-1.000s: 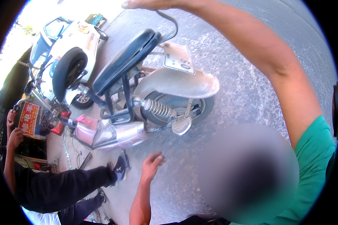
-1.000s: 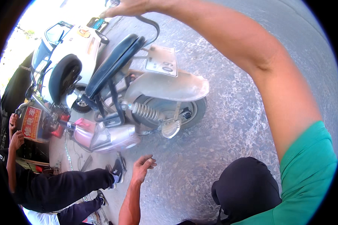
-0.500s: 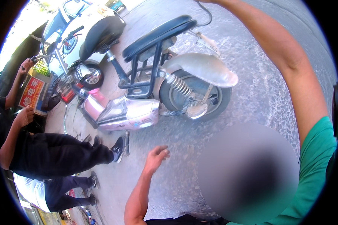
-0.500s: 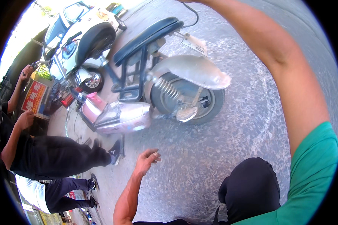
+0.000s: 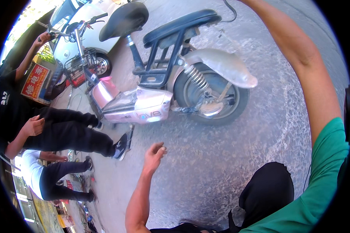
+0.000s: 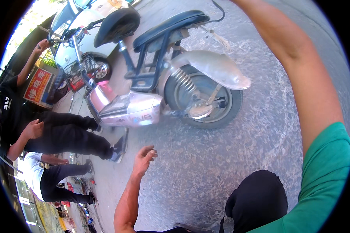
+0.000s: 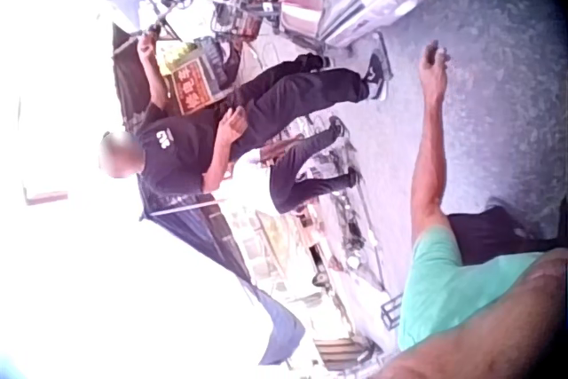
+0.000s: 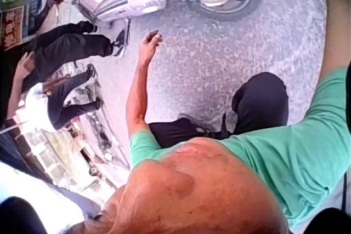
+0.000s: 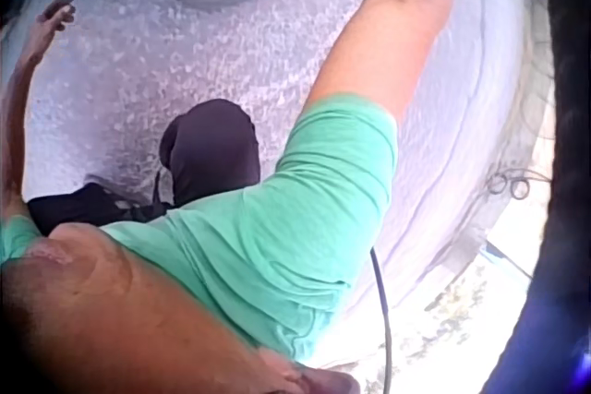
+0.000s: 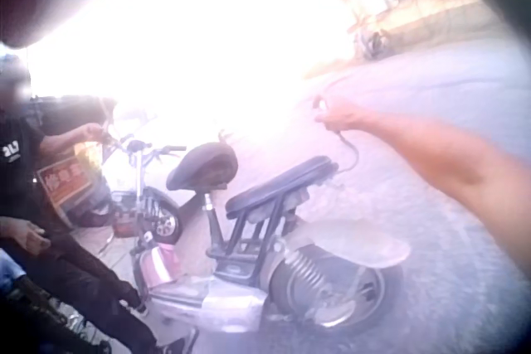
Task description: The person uses a pneumatic impact wrench to remove lug nuts from a truck tire while another person assists by holding the wheel. After removing the nuts, the person walks to a nearby scooter and manually spins the rear wheel to inspect its movement.
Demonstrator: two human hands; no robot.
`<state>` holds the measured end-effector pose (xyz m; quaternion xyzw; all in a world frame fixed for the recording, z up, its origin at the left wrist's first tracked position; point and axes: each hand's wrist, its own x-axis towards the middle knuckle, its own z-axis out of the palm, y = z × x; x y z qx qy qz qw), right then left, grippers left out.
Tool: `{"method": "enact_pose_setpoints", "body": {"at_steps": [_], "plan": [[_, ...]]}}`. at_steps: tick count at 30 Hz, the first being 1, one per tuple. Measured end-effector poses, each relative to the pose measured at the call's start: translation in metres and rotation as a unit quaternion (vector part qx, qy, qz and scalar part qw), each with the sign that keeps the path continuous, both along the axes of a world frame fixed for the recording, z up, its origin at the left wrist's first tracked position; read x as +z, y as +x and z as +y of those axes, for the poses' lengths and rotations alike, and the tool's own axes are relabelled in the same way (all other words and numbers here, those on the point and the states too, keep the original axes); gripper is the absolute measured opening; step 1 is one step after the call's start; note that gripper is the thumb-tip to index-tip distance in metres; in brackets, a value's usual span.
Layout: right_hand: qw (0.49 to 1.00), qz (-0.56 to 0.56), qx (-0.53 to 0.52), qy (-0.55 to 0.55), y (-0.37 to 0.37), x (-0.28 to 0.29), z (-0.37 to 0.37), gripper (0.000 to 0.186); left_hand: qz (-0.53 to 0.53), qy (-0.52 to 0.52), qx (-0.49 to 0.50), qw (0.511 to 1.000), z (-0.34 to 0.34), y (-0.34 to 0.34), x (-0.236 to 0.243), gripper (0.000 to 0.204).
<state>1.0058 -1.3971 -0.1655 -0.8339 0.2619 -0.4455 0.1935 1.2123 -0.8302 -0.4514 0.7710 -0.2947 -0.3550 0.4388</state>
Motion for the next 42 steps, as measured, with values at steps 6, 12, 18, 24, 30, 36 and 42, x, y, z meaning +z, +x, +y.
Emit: {"method": "enact_pose_setpoints", "body": {"at_steps": [6, 12, 18, 24, 30, 36, 42], "plan": [[0.996, 0.013, -0.048, -0.074, 0.009, -0.006, -0.017, 0.033, -0.099, -0.041, 0.022, 0.994, -0.019, -0.006, -0.018, 0.044], [0.996, 0.005, -0.048, -0.075, 0.005, -0.013, -0.029, 0.033, -0.310, -0.069, 0.073, 0.946, -0.073, -0.061, -0.129, 0.055], [0.999, 0.017, -0.016, -0.045, 0.013, -0.013, -0.047, 0.031, -0.398, 0.027, 0.116, 0.910, -0.077, -0.156, -0.230, 0.061], [0.998, -0.037, 0.014, 0.050, 0.018, -0.030, -0.050, 0.026, -0.408, 0.041, 0.139, 0.901, -0.076, -0.158, -0.241, 0.065], [0.998, -0.065, -0.001, -0.006, 0.029, -0.032, -0.070, 0.028, -0.402, 0.060, 0.140, 0.903, -0.078, -0.159, -0.255, 0.065], [0.998, -0.055, -0.017, -0.006, 0.010, -0.050, -0.069, 0.044, -0.405, 0.077, 0.118, 0.903, -0.082, -0.167, -0.253, 0.064], [0.998, 0.036, -0.053, -0.012, -0.022, -0.111, 0.011, 0.045, -0.404, 0.053, 0.136, 0.903, -0.068, -0.163, -0.253, 0.063]]}}
